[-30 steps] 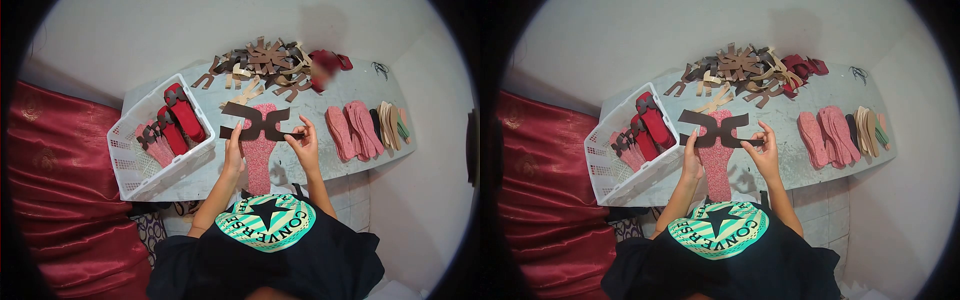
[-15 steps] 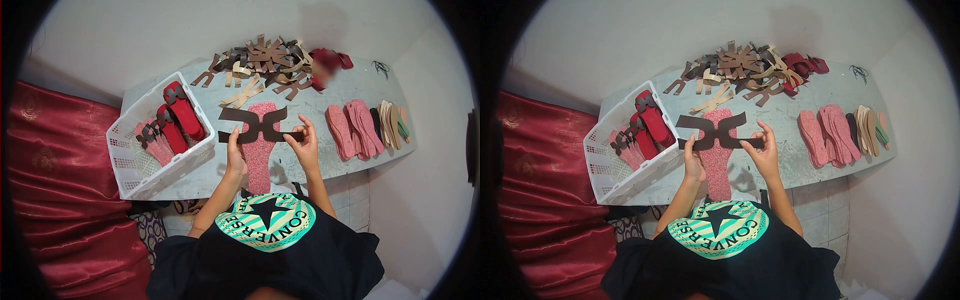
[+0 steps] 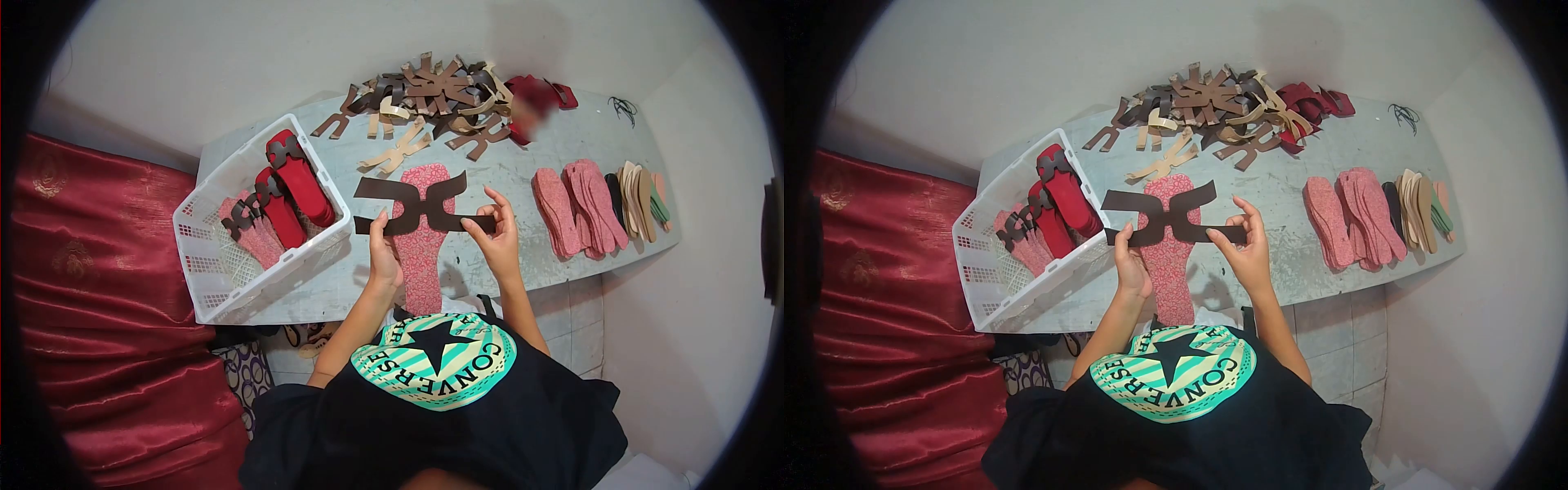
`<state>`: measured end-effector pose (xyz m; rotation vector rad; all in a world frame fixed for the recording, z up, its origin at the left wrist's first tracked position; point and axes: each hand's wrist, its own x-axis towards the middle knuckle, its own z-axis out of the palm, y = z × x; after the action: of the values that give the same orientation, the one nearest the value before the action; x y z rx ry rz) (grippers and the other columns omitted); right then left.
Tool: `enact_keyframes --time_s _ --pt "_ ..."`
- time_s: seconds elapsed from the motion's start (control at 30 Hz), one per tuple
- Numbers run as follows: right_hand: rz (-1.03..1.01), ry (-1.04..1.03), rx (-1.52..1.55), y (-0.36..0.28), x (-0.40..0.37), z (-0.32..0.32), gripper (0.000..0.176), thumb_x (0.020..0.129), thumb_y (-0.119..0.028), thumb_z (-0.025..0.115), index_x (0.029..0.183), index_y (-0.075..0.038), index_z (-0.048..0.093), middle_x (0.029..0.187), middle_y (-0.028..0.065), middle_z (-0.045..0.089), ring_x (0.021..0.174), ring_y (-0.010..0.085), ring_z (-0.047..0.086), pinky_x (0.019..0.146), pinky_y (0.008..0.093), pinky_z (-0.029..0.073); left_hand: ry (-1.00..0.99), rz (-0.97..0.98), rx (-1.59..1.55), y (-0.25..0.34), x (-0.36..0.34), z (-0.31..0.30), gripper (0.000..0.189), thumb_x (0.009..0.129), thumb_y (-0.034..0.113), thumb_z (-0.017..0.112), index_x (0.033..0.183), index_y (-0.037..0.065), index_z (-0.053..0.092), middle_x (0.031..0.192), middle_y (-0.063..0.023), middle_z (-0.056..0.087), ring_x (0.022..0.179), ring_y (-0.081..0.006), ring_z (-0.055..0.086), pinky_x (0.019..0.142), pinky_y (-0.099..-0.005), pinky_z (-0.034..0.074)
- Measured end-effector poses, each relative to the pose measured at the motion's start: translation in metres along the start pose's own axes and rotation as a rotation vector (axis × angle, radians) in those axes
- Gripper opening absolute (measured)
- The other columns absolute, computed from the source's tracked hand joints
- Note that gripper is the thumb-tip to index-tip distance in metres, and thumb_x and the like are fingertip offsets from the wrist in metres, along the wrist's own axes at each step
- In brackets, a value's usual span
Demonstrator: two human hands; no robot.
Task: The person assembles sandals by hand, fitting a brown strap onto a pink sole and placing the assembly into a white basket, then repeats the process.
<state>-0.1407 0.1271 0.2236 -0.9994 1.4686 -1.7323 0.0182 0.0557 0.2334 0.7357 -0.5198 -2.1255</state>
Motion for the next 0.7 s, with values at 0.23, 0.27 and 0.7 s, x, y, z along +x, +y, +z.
enact_keyframes --time_s 0.23,0.27,0.7 --pt "-0.01 0.013 -0.019 0.0 -0.001 0.001 0.059 0.075 -0.003 0.069 0.125 -0.002 0.039 0.079 -0.0017 0.047 0.07 0.0032 0.045 0.06 0.0155 0.037 0.028 0.029 -0.003 -0.001 0.001 -0.002 0.051 0.086 0.042 0.04 0.113 -0.001 0.051 0.108 -0.0142 0.057 0.099 -0.0228 0.057 0.087 -0.0361 0.045" --pt "-0.012 0.014 -0.035 0.0 -0.001 0.001 0.059 0.075 -0.003 0.069 0.125 -0.002 0.039 0.08 -0.0018 0.047 0.07 0.0031 0.045 0.06 0.0155 0.037 0.023 0.033 -0.002 -0.001 0.0 -0.001 0.051 0.086 0.041 0.04 0.113 0.0 0.051 0.108 -0.014 0.058 0.099 -0.0225 0.057 0.087 -0.036 0.045" --pt "-0.009 0.026 -0.052 0.0 0.002 0.002 0.055 0.074 -0.002 0.069 0.122 -0.002 0.042 0.079 -0.0027 0.046 0.07 0.003 0.044 0.061 0.0156 0.036 0.042 0.127 0.093 -0.009 0.01 -0.009 0.036 0.079 0.008 0.065 0.112 0.003 0.052 0.108 -0.005 0.057 0.097 -0.0134 0.055 0.085 -0.028 0.044"
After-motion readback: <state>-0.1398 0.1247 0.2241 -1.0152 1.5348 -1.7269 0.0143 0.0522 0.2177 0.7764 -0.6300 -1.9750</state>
